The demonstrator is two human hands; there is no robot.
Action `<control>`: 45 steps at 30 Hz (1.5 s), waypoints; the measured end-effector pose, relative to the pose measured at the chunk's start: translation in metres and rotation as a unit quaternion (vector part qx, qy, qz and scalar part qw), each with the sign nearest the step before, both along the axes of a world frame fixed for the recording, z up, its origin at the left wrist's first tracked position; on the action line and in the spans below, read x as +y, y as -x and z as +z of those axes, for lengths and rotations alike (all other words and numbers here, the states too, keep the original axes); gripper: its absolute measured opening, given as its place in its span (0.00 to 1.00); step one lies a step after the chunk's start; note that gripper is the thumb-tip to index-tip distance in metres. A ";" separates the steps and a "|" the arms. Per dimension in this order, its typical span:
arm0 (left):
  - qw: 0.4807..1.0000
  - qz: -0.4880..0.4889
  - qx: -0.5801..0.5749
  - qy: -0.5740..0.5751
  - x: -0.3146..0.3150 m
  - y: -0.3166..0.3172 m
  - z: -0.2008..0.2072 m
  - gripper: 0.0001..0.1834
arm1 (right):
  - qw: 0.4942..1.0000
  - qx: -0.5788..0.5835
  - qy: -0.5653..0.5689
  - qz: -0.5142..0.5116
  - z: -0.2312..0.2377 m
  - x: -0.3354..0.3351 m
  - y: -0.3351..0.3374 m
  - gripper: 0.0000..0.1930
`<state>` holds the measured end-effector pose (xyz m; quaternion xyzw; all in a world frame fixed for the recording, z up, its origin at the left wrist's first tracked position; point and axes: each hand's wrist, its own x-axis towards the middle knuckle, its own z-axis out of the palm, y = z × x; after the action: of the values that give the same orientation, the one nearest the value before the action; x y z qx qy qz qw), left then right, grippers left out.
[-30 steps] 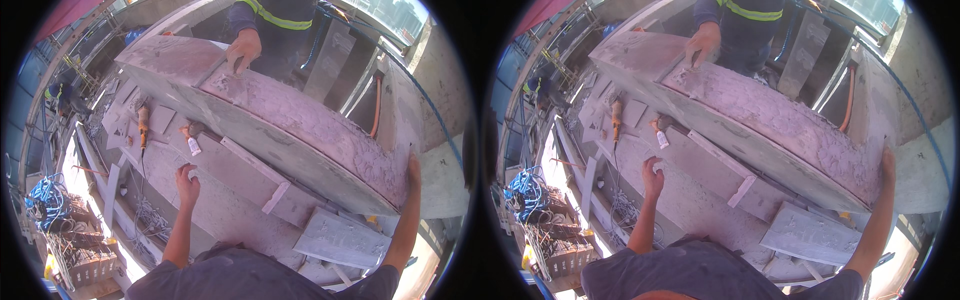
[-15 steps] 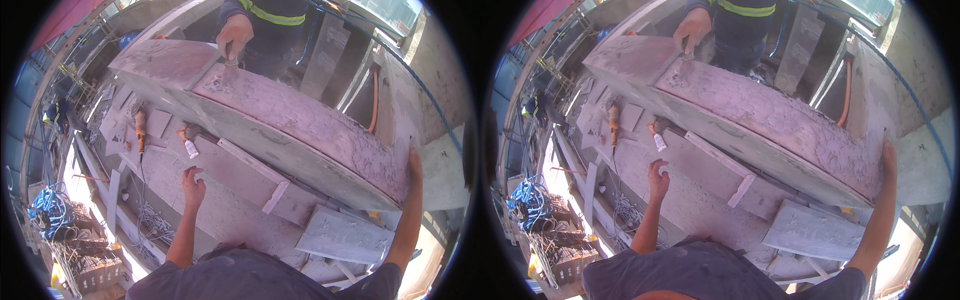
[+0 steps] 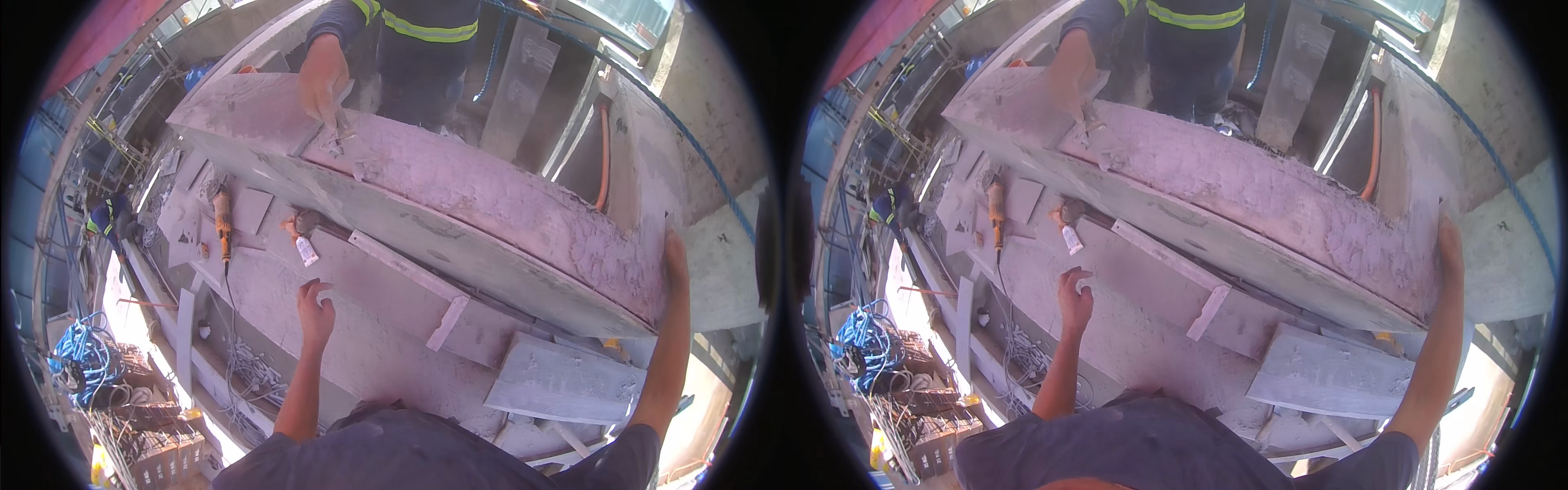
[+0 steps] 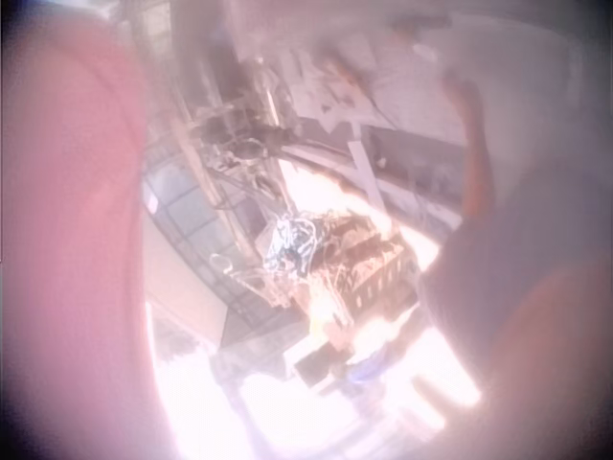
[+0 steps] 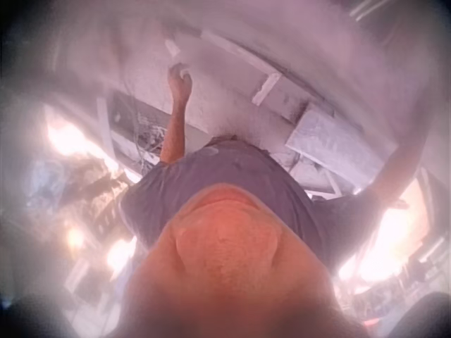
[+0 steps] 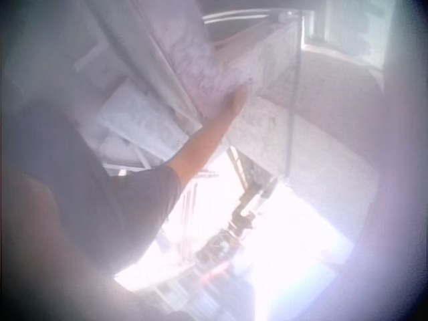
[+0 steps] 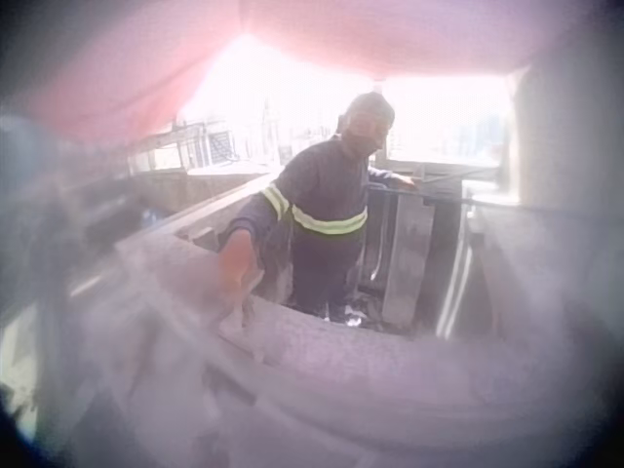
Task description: The person positions a large pink insulation board onto a curved wall section, uses an angle grinder to trim its edge, and then applies adhesive with a trowel before pressing the board into place. A coworker assists by applying additional adhesive nearby.
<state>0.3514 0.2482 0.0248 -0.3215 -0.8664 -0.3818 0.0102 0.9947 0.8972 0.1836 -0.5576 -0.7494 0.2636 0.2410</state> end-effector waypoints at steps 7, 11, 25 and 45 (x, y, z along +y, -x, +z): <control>1.000 -0.001 -0.019 -0.012 -0.002 -0.001 -0.010 0.21 | 1.000 -0.006 -0.001 -0.001 -0.005 0.004 0.001 0.36; 1.000 -0.001 -0.020 -0.008 0.000 -0.002 -0.009 0.21 | 1.000 -0.008 0.000 -0.003 -0.008 0.005 0.002 0.36; 1.000 -0.002 -0.005 -0.002 -0.002 -0.001 -0.017 0.21 | 1.000 -0.013 0.001 -0.007 -0.010 0.009 0.002 0.37; 1.000 -0.007 -0.021 0.012 -0.012 0.001 -0.027 0.22 | 0.999 -0.035 -0.003 -0.027 -0.010 0.011 -0.008 0.38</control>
<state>0.3500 0.2359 -0.0021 -0.3195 -0.8689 -0.3777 -0.0146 1.0029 0.9081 0.1741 -0.5860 -0.7427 0.2347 0.2234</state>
